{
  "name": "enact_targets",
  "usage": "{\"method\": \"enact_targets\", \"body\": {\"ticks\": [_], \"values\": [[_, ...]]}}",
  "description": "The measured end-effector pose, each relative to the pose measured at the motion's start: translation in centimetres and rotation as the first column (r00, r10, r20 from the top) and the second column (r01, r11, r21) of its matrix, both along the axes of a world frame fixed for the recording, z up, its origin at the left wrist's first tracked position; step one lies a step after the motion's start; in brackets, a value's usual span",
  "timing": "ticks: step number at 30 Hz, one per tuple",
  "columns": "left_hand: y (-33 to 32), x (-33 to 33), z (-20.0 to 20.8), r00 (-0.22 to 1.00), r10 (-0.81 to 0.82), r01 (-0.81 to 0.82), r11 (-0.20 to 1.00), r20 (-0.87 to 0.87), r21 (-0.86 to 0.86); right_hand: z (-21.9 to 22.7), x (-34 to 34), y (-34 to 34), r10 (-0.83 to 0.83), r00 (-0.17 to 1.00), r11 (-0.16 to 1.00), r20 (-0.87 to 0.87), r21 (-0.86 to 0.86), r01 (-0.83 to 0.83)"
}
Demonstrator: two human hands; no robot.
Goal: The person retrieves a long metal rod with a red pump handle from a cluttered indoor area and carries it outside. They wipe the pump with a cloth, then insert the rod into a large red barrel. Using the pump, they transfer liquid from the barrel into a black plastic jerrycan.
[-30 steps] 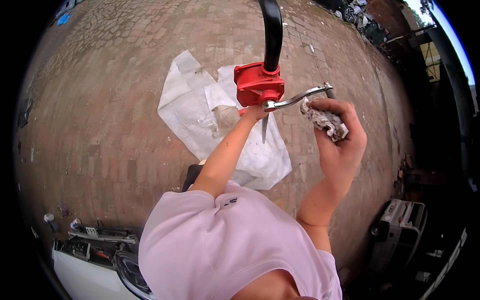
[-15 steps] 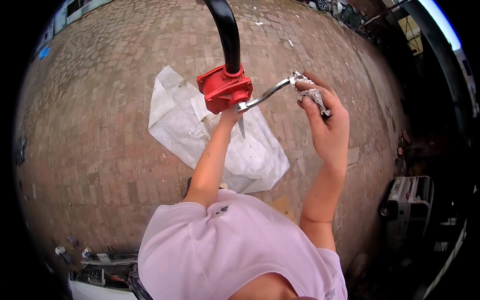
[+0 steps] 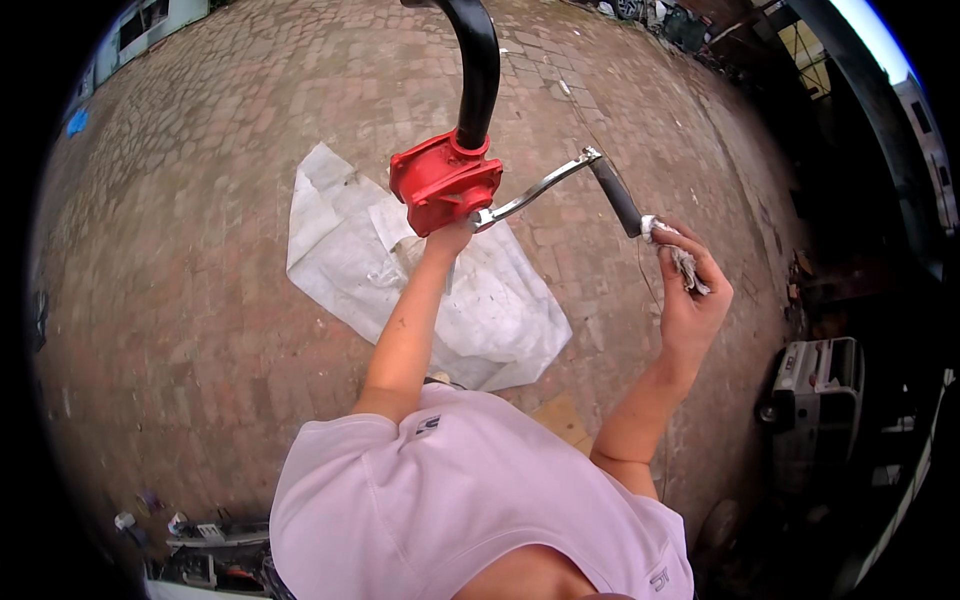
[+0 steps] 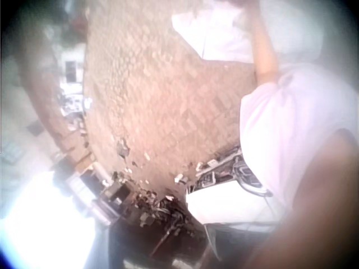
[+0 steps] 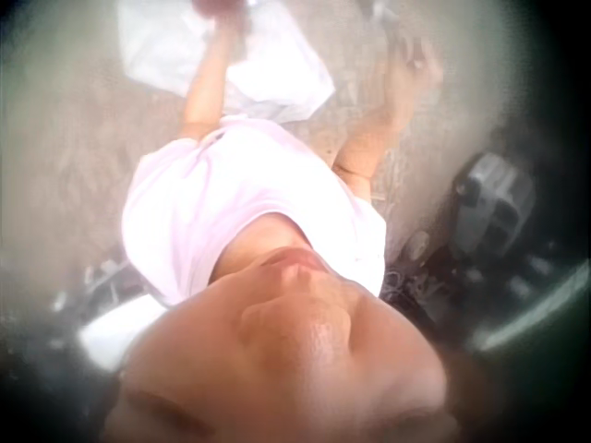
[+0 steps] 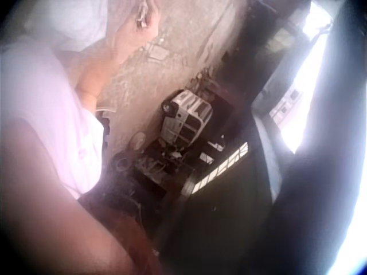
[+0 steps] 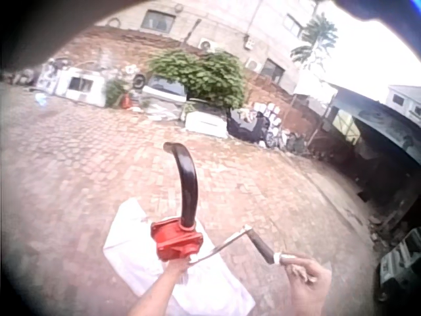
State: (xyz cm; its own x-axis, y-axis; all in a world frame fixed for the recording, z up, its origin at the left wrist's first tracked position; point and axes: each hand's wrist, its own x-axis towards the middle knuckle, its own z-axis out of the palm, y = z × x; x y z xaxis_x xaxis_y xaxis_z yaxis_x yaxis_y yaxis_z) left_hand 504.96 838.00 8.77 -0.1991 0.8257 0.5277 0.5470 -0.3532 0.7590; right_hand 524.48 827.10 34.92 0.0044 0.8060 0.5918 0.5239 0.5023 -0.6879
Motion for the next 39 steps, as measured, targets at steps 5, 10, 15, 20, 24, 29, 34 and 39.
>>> {"method": "enact_targets", "body": {"ticks": [5,10,15,20,24,29,34,39], "values": [[-0.2,-1.0,-0.3,0.991,-0.130,0.130,0.991,0.013,-0.042,2.6,-1.7,5.1,0.203,0.972,0.976,-0.121,-0.058,-0.211],[-0.2,0.0,1.7,0.956,-0.235,0.206,0.964,0.178,0.166,1.6,-2.7,6.9,0.394,0.910,0.874,0.132,-0.360,-0.326],[-0.4,-0.5,2.3,0.960,-0.225,0.191,0.962,0.169,0.197,-0.4,-1.8,7.0,0.215,0.821,0.662,-0.528,-0.539,-0.520],[-0.9,-1.3,1.7,0.974,-0.166,0.140,0.976,0.153,0.169,-3.2,-1.6,7.8,0.063,0.572,0.630,-0.818,-0.412,-0.658],[-1.0,-1.4,0.2,0.999,0.022,-0.014,0.985,-0.046,0.171,-4.1,-2.4,8.1,0.018,0.499,0.685,-0.866,-0.353,-0.637],[-1.1,-0.9,-0.3,0.992,0.058,-0.063,0.997,-0.116,-0.043,-8.0,-2.8,9.5,0.002,0.062,0.571,-0.998,-0.050,-0.820],[2.6,-1.0,-2.4,0.970,0.104,-0.113,0.993,0.219,0.028,-9.2,-7.4,6.9,-0.014,0.168,0.837,-0.986,-0.103,-0.537],[2.1,-0.4,1.1,0.771,0.019,0.002,0.999,0.636,-0.032,-7.7,-9.5,8.4,0.123,0.376,0.976,-0.918,0.043,-0.214]]}}
